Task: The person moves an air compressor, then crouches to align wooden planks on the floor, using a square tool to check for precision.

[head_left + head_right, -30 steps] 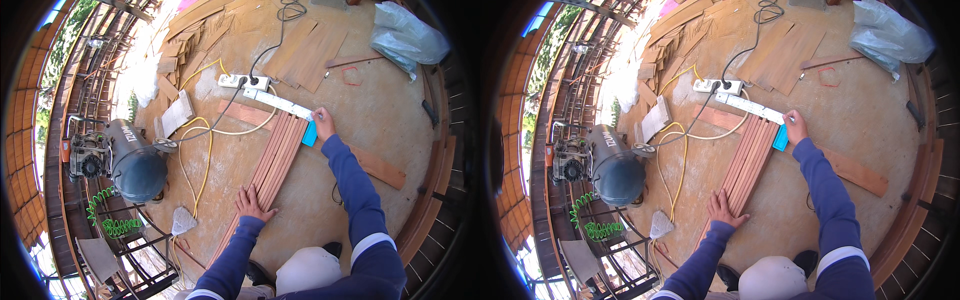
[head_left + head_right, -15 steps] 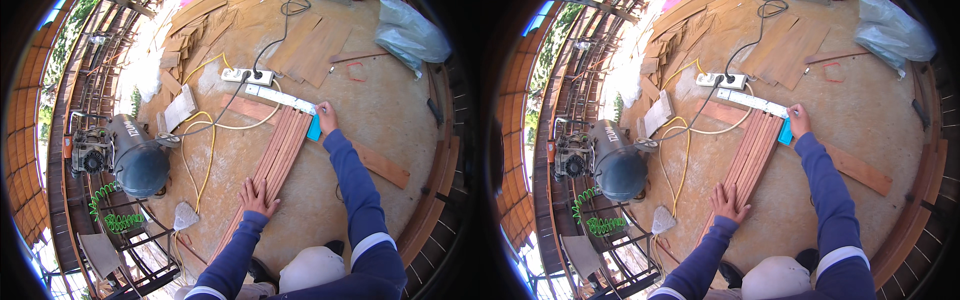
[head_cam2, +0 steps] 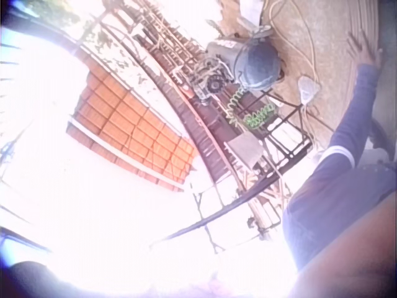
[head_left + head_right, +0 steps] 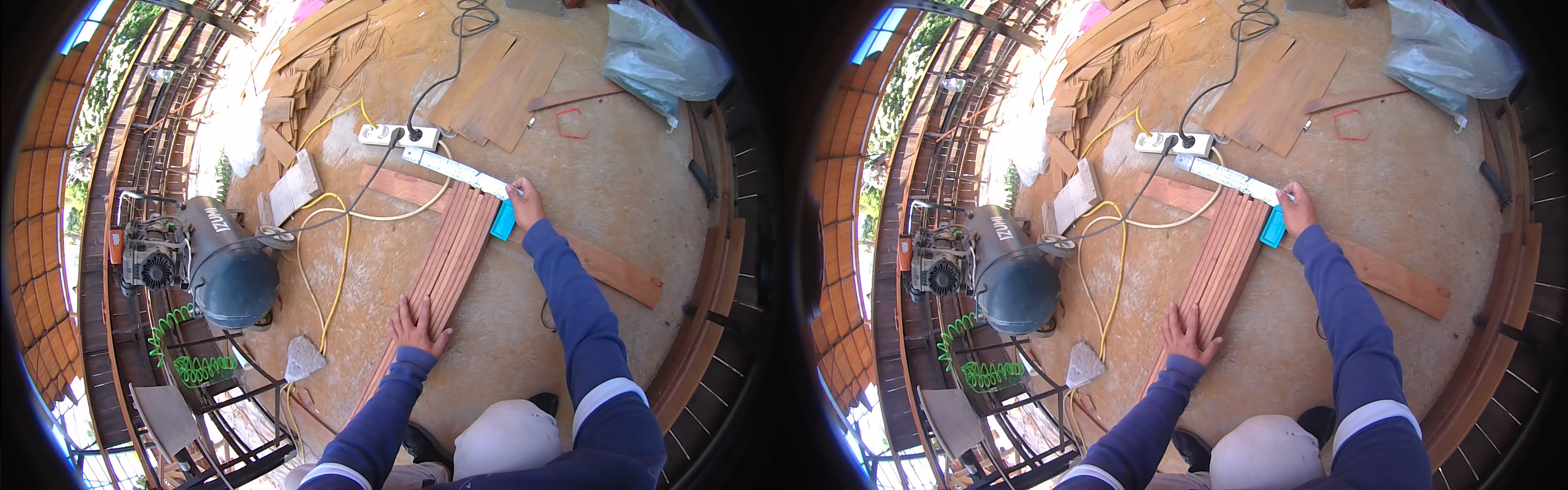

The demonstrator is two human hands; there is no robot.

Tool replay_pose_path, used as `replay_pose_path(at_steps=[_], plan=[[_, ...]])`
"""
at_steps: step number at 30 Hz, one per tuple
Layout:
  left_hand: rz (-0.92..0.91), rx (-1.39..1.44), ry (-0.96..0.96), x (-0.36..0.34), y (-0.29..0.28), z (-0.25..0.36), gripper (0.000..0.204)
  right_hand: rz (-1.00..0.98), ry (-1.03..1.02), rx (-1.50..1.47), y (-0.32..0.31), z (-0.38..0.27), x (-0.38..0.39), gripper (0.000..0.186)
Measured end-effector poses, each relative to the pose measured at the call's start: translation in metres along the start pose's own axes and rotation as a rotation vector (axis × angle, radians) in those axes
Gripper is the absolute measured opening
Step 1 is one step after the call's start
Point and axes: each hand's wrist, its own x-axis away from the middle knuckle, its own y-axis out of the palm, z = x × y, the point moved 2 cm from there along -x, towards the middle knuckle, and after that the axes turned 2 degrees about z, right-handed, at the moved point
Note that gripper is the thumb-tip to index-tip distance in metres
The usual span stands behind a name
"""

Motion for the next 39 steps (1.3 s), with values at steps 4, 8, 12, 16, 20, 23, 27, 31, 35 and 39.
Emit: replay_pose_path(at_steps=[4,8,12,16,20,23,27,31,35,39], plan=[[-0.010,-0.022,-0.013,-0.001,-0.005,0.001,0.096,-0.012,-0.022,0.032,-0.002,-0.002,-0.001,0.020],[-0.088,0.057,-0.148,0.007,-0.011,-0.010,0.116,0.033,-0.043,0.029,-0.010,0.009,-0.004,0.020],[-0.235,-0.039,-0.252,0.047,-0.012,-0.047,0.128,0.130,0.012,-0.028,-0.019,0.010,0.004,0.019],[-0.259,-0.023,-0.272,0.046,-0.012,-0.047,0.125,0.213,0.096,-0.200,-0.024,0.027,0.003,0.016],[-0.230,-0.012,-0.251,0.039,-0.014,-0.040,0.122,0.244,0.158,-0.472,-0.028,0.034,-0.001,0.012],[-0.205,0.007,-0.227,0.017,-0.012,-0.025,0.121,0.291,0.095,-0.414,-0.024,0.037,0.000,0.011],[-0.186,-0.039,-0.237,0.002,-0.010,0.001,0.120,0.409,0.199,-0.453,-0.029,0.038,-0.011,0.014],[-0.168,-0.070,-0.225,0.004,-0.010,0.001,0.119,0.294,0.148,-0.278,-0.043,0.023,-0.044,0.017],[-0.120,-0.010,-0.229,0.005,-0.006,0.005,0.120,0.119,0.042,-0.121,-0.034,0.010,-0.077,0.018],[-0.124,-0.091,-0.223,0.006,-0.003,0.007,0.120,0.076,0.041,-0.145,-0.021,-0.002,-0.087,0.019]])
